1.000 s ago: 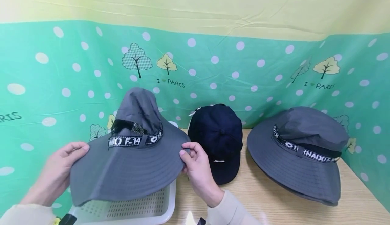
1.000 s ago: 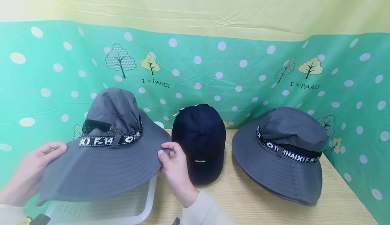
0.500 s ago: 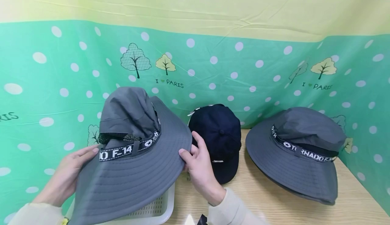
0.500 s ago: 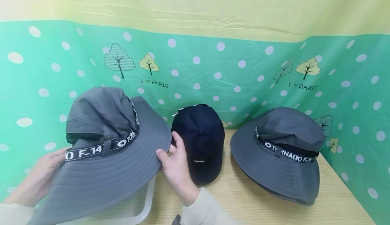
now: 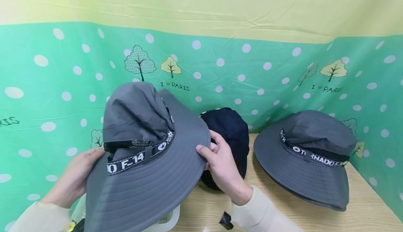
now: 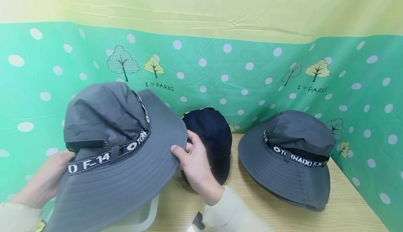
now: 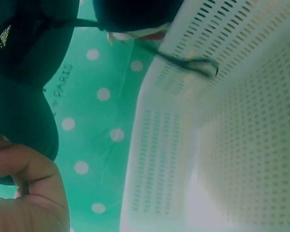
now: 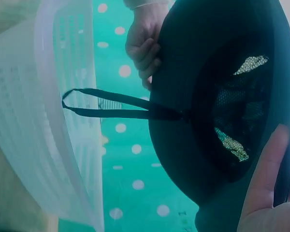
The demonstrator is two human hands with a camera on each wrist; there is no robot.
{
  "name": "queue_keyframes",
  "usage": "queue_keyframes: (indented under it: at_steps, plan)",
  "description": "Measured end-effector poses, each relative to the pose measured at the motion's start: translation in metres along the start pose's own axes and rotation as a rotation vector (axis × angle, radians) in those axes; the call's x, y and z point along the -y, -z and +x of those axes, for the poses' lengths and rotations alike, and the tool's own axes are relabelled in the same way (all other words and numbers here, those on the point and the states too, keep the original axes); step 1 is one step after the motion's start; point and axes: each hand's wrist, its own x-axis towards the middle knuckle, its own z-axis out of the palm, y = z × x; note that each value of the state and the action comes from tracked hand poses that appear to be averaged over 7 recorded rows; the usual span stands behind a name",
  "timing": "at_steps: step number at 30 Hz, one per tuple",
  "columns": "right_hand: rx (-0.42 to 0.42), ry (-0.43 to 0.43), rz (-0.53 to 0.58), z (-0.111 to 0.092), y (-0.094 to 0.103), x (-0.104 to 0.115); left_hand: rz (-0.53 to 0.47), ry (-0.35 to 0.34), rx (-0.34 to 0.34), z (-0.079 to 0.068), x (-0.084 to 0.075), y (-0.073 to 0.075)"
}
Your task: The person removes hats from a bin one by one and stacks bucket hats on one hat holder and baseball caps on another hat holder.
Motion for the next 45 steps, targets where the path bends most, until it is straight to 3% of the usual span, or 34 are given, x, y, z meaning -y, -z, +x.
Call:
queue_keyframes:
  at_steps: [11, 19, 32, 38, 45]
  plan:
    - [-0.023, -0.050, -0.054, 0.005, 0.030, 0.030, 0.052, -0.060, -0.058, 0.005, -0.020, -0.037]
    - [-0.112, -0.046, -0.089, 0.004, 0.061, 0.050, 0.062, -0.050, -0.031, 0.011, -0.034, -0.076]
    - [-0.215, -0.054, -0.178, -0.011, 0.123, 0.087, 0.225, -0.144, -0.086, 0.028, -0.046, -0.156]
    - [-0.256, -0.028, -0.276, -0.023, 0.154, 0.105, 0.216, -0.185, -0.048, 0.037, -0.053, -0.198]
    - [-0.337, -0.013, -0.316, -0.037, 0.193, 0.124, 0.209, -0.195, 0.001, 0.042, -0.062, -0.242]
